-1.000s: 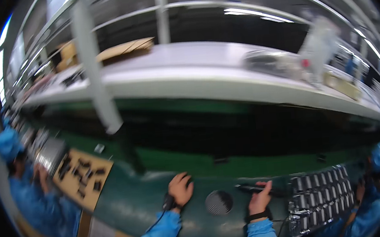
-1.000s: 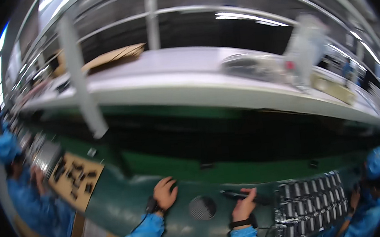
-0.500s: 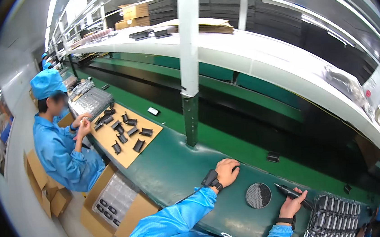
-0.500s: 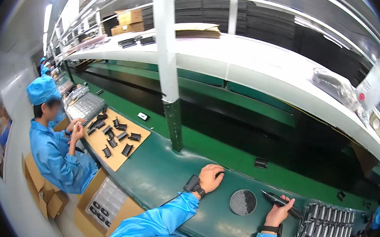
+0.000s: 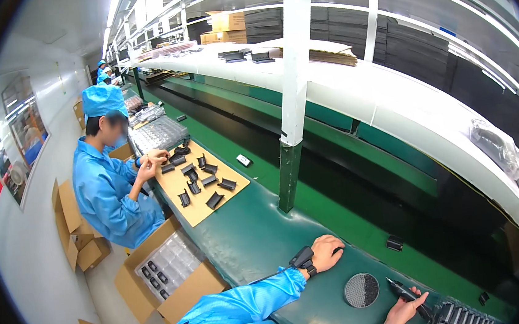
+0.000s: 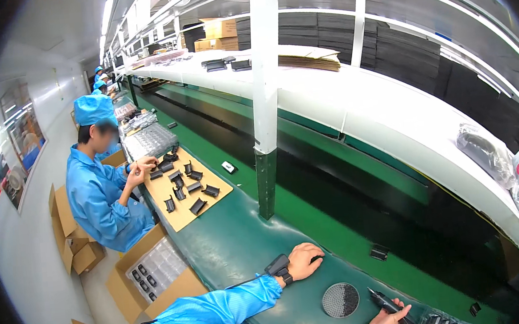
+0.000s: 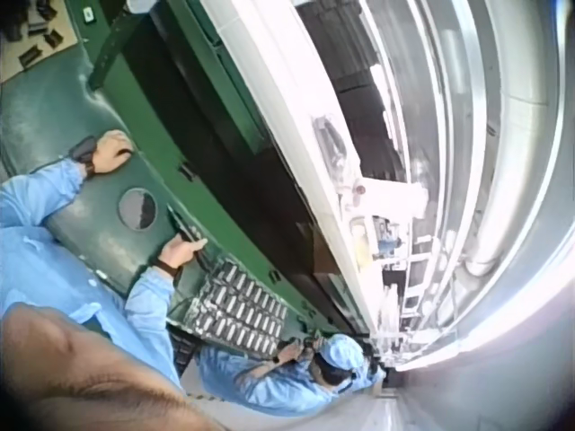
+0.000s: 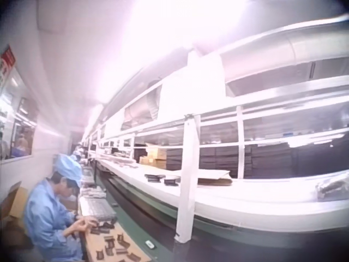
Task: Assembling plastic electronic housings using an electric screwdriver and testing them with a handheld meter on a factory line.
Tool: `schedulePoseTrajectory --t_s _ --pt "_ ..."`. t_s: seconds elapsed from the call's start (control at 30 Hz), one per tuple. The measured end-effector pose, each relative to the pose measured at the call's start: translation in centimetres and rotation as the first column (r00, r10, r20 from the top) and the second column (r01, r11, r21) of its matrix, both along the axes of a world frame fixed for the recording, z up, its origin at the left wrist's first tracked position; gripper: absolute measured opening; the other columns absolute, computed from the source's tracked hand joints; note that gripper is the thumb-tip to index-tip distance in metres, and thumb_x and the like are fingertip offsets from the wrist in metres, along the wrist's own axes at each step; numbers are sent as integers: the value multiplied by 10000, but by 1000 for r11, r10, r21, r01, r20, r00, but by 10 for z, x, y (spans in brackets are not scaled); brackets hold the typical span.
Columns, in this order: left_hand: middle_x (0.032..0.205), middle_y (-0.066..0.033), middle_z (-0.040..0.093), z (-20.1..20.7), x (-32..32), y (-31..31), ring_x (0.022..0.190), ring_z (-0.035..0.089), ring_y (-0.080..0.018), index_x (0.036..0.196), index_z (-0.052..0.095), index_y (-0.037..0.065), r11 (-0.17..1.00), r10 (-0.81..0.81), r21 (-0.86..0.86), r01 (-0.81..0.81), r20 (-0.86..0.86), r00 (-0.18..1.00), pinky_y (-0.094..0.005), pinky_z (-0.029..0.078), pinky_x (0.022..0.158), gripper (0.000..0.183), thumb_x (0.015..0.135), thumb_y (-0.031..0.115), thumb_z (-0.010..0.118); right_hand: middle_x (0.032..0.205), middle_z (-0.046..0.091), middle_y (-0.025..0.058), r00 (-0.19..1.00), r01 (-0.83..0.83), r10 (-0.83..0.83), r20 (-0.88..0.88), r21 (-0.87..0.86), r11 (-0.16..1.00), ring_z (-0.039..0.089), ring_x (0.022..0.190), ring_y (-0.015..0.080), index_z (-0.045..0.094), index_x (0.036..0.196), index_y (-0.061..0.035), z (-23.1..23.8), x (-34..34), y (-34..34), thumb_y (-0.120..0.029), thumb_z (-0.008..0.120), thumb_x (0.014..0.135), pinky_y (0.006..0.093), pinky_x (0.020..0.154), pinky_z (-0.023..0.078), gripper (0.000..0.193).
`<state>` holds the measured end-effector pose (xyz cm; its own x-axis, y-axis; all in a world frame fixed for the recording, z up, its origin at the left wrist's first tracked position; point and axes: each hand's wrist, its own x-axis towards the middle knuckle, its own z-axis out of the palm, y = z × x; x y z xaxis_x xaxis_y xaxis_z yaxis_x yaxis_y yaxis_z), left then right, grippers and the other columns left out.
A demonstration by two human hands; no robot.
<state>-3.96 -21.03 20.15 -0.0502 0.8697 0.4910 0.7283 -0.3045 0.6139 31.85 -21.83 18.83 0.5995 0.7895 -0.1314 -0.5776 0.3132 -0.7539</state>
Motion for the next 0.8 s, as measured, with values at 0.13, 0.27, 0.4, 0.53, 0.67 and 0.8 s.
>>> schedulePoseTrajectory --t_s 0.13,0.27,0.4,0.53,0.67,0.8 --pt "1142 -102 755 1 11 9 1166 662 -327 1077 765 58 1000 -14 24 13 8 1000 -466 492 1052 205 925 184 711 1186 586 83 1000 -26 26 7 -16 1000 587 1153 208 569 1271 8 12 6 5 -500 628 1058 386 1066 478 554" --pt "1145 -103 753 3 20 11 1167 662 -330 1081 763 59 1000 -15 1 15 -15 1000 -463 493 1057 204 923 177 712 1226 616 156 997 -42 46 59 -75 996 624 1114 288 504 1391 -3 15 15 0 -499 591 1069 427 990 522 599" --pt "1138 -96 749 3 26 17 1164 649 -324 1055 765 65 999 -11 32 11 5 1000 -479 489 1043 192 905 171 708 1490 559 183 990 -105 120 67 -193 976 560 1302 356 409 1599 -57 35 18 -2 -453 457 1126 459 1101 476 619" --pt "1162 -95 748 5 20 26 1191 651 -328 1096 762 66 1000 -11 -5 11 -6 1000 -464 480 1080 208 930 181 711 1474 575 208 993 -112 117 19 -172 979 582 1283 358 511 1492 28 40 10 11 -473 503 1108 469 1115 475 631" --pt "1179 -92 744 4 7 31 1215 639 -324 1111 762 74 998 -27 -50 28 20 999 -466 465 1094 216 935 185 708 1464 585 214 997 -60 65 44 -102 993 563 1311 359 542 1434 76 52 -19 11 -441 518 1108 473 1155 441 612" --pt "1195 -90 739 2 -10 41 1240 624 -322 1122 763 83 996 -44 -77 47 36 998 -465 448 1110 224 932 189 709 1467 582 205 994 -97 100 40 -80 992 562 1309 367 529 1436 87 33 -23 27 -457 524 1103 470 1169 426 638"
